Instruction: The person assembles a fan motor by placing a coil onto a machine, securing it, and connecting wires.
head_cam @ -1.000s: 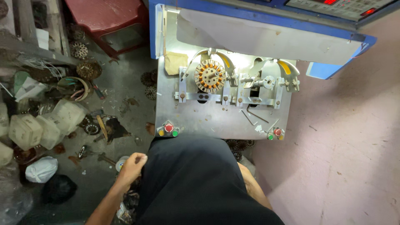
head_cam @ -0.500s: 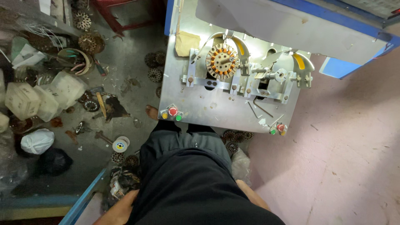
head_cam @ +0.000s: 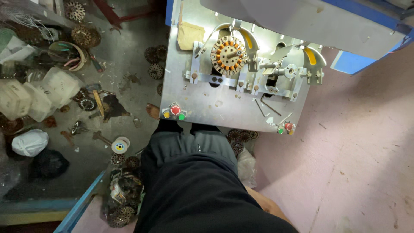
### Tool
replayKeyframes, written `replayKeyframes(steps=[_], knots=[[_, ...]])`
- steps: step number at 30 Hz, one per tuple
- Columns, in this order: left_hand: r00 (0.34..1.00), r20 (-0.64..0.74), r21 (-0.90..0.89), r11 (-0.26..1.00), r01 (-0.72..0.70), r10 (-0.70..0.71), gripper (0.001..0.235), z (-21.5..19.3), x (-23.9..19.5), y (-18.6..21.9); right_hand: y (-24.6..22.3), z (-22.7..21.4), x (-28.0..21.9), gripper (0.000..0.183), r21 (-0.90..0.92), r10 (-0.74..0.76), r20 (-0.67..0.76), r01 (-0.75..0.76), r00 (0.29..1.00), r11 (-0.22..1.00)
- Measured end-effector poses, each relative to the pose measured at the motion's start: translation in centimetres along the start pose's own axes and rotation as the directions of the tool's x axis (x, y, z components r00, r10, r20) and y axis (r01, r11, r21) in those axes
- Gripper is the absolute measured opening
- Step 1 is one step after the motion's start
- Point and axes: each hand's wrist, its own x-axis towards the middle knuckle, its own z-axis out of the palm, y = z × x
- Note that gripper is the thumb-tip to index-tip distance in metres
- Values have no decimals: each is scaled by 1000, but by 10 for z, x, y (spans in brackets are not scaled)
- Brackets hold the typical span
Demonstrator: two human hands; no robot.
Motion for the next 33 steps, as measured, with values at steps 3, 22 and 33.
replayKeyframes(steps=[3,22,33], knots=[[1000,2,-17,999,29,-29,37,16,-9,-22,3,1,-18,78,-23,24,49,-23,999,999],[997,-14,-33,996,-78,78,45,26,-8,-13,-49,-56,-3,59,-216,-6,97,26,995,976],[868,55,-161,862,-480,493,39,30,3,96,-116,-118,9,27,-286,-59,-551,-122,832,950]])
